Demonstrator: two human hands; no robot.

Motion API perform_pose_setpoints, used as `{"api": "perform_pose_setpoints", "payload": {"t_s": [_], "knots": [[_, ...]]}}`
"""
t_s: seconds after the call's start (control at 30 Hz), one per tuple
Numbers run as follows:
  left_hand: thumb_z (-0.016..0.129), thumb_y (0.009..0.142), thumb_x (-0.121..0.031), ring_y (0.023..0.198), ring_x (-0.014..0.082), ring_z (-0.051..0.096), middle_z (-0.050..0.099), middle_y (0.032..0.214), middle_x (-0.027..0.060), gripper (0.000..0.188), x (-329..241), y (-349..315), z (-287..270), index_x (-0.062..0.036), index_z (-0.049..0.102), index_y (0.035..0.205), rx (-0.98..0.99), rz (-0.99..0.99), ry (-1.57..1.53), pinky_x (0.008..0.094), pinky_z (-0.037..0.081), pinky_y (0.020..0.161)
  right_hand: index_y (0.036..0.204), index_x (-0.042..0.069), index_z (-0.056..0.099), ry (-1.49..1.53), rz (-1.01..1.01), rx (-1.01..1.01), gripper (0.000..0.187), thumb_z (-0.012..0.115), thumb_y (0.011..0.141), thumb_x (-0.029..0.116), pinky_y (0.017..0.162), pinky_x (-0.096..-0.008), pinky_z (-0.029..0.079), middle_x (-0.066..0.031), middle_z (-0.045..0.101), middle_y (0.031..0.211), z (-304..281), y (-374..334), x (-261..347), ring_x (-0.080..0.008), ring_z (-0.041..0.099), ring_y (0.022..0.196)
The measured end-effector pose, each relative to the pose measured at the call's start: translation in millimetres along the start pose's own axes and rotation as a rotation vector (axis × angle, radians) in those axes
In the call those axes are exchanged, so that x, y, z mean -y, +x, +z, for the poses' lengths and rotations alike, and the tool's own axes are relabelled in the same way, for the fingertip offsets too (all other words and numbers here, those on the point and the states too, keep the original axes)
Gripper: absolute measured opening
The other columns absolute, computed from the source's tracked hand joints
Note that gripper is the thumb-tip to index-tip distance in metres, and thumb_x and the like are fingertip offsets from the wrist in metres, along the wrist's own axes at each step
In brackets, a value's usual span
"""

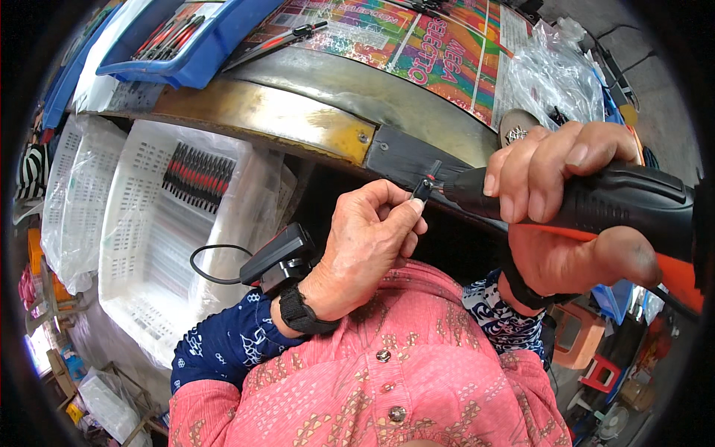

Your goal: The person repeatedly picks up pairs of scissors from a white basket, uses a handheld electric screwdriver to tighten a screw on the pivot, and places the finished scissors on the table. The process is repeated for multiple pairs throughout the clip.

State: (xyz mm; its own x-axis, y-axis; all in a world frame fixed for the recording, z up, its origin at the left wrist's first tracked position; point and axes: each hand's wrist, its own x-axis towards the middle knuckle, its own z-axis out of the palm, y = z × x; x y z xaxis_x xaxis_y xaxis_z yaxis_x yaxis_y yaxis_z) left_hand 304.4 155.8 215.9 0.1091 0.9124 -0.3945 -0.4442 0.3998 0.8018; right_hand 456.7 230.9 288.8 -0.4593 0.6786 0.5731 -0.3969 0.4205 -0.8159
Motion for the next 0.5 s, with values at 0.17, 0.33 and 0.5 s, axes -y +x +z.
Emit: {"api": "perform_pose_setpoints", "payload": {"t_s": [0.17,0.33,0.5], "knots": [[0.059,0.09,-0.015,0.054,0.0068,0.047,0.059,0.074,0.0038,0.012,-1.1,-1.5,1.2,-0.0033,0.055,0.089,-0.009,-0.016,-0.022,0.0197,0.037,0.044,0.102,0.003,0.045,0.001,0.003,0.011,0.064,0.068,0.071,0.053,0.058,-0.0322,0.046,-0.0042,0.05,0.067,1.6,1.9,-0.7,-0.0156,0.051,0.054],[0.059,0.089,-0.014,0.052,0.0065,0.045,0.057,0.072,0.0031,0.013,-3.1,-2.7,3.1,-0.0031,0.053,0.086,-0.007,-0.044,-0.091,0.0197,0.037,0.044,0.102,0.003,0.046,0.001,0.007,0.005,0.065,0.068,0.071,0.055,0.059,-0.0323,0.046,-0.004,0.05,0.067,3.6,4.5,-2.6,-0.0156,0.051,0.054],[0.059,0.089,-0.013,0.051,0.0062,0.045,0.057,0.07,0.0029,0.012,-5.2,-3.4,5.9,-0.003,0.053,0.085,-0.041,-0.066,-0.078,0.02,0.035,0.042,0.102,0.003,0.046,0.0,0.018,0.0,0.066,0.067,0.071,0.057,0.059,-0.0324,0.046,-0.0038,0.049,0.067,5.1,6.3,-3.7,-0.0155,0.051,0.054]]}}
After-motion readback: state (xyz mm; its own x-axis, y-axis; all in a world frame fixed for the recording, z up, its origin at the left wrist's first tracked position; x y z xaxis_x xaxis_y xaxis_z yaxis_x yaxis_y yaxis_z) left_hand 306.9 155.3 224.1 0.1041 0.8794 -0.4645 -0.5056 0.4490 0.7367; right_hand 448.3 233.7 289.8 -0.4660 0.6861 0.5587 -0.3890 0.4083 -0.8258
